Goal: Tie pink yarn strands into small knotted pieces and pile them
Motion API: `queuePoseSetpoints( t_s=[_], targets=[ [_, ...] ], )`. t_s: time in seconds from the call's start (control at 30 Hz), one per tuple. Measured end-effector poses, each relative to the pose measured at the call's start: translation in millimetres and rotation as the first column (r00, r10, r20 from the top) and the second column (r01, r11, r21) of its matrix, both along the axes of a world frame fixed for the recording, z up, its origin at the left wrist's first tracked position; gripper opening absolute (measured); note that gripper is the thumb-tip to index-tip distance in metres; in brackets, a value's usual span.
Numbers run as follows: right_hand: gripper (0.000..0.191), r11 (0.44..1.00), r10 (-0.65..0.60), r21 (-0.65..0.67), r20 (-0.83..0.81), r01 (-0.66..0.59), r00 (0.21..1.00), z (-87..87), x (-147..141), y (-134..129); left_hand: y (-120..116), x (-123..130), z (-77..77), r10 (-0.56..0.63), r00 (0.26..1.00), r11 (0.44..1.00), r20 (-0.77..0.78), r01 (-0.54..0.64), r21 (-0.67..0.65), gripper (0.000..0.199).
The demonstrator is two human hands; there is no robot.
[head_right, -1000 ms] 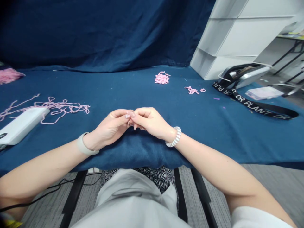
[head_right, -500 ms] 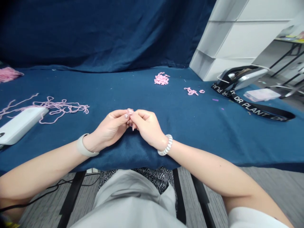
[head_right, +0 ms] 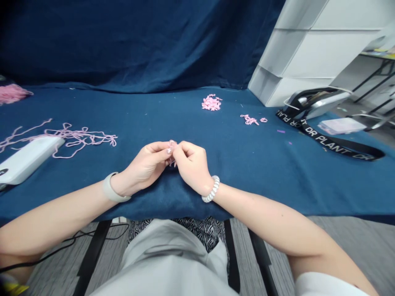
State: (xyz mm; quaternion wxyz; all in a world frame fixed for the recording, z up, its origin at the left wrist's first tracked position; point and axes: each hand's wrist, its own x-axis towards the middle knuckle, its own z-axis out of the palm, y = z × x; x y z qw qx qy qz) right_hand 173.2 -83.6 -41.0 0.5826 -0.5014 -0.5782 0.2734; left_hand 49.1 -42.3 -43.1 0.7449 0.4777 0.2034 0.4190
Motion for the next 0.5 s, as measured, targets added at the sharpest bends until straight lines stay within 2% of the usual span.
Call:
queuePoseSetpoints(
  t_s=[0.1, 0.2, 0.33, 0.5],
  targets=[
    [0.041, 1.000, 0.020, 0.002, -0.010, -0.020, 1.000, -1.0, 0.3, 1.1, -1.1, -1.0, 1.4, 0.019, 1.000, 0.999, -0.019, -0.019, -0.032, 0.009],
    [0.041, 0.995, 0.099, 0.005, -0.065, -0.099, 0.993, -1.9, 1.6, 2.0, -1.9, -2.4, 2.9, 0.021, 0.999, 0.999, -0.029, -0.022, -0.043, 0.014],
    [0.041, 0.976, 0.215, 0.003, -0.118, -0.216, 0.970, -1.8, 4.4, 2.1, 0.1, -4.0, 5.7, 0.019, 0.999, 0.998, 0.035, -0.016, -0.063, 0.016],
    [0.034, 0.945, 0.316, -0.038, -0.143, -0.324, 0.938, -1.3, 6.2, 2.3, 5.8, -7.1, 10.4, 0.081, 0.995, 0.990, 0.063, -0.073, -0.120, 0.021]
  ],
)
